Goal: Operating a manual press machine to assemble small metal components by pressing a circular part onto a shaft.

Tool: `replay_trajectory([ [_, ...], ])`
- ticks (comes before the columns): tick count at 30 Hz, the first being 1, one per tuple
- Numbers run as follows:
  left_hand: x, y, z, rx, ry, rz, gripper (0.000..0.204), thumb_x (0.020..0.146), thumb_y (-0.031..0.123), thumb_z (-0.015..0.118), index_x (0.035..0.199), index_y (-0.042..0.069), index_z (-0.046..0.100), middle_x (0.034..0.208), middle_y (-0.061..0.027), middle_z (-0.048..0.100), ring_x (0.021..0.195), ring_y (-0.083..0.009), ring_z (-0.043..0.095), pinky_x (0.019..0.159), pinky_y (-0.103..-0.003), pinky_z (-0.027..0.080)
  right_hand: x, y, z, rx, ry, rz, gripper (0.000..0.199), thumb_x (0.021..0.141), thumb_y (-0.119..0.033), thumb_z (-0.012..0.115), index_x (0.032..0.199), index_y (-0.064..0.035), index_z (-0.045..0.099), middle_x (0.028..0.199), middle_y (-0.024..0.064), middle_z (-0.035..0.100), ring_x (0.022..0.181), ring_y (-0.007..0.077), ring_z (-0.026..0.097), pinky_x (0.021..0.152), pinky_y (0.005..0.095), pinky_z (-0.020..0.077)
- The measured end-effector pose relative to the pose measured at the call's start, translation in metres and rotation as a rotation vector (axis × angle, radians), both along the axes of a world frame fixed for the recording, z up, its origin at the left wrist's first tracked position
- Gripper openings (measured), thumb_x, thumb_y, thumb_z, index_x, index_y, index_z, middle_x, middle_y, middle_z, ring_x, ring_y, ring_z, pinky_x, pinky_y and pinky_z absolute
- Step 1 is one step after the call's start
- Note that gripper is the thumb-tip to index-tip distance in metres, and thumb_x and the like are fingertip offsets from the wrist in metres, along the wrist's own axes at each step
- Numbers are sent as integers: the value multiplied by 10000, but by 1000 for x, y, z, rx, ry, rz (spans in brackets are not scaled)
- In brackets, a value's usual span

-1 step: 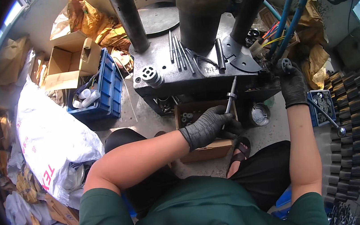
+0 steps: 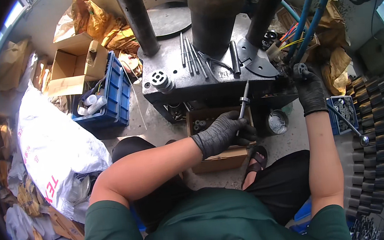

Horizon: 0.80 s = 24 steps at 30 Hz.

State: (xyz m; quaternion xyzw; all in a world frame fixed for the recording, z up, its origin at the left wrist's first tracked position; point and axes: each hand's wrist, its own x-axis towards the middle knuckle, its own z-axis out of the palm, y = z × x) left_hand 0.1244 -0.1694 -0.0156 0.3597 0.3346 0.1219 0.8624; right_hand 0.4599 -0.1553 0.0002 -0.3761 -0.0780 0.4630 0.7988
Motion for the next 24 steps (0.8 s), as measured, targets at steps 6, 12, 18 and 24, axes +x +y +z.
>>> replay_trajectory([
  [6,15,19,-22,-130,-39,109,282,1065,206,530,1254,-3,519,1108,-181,675,987,-281,715,789,-399,635,0,1,-25,-114,-206,260,279,935,81,515,1200,14,572,1119,172,644,1063,296,654,963,422,586],
  [12,30,35,-21,-98,-44,196,262,1057,204,537,1222,1,530,1066,-172,679,934,-279,717,768,-392,631,-10,-7,-13,-15,-391,399,179,969,-5,581,1144,20,607,1087,128,662,1041,196,635,980,310,538],
  [18,45,63,-30,-100,-124,215,238,1004,172,610,1183,19,576,1014,-144,686,878,-245,705,737,-380,608,-19,-7,-1,35,-58,330,173,990,-100,617,1132,-2,614,1063,101,675,1008,193,636,940,292,534],
  [24,45,70,-36,159,34,141,232,931,111,702,1139,27,640,991,-94,693,877,-206,696,760,-356,590,-28,-12,19,25,-48,480,306,1029,-345,608,1193,-88,605,1023,36,680,896,166,655,770,291,549],
])
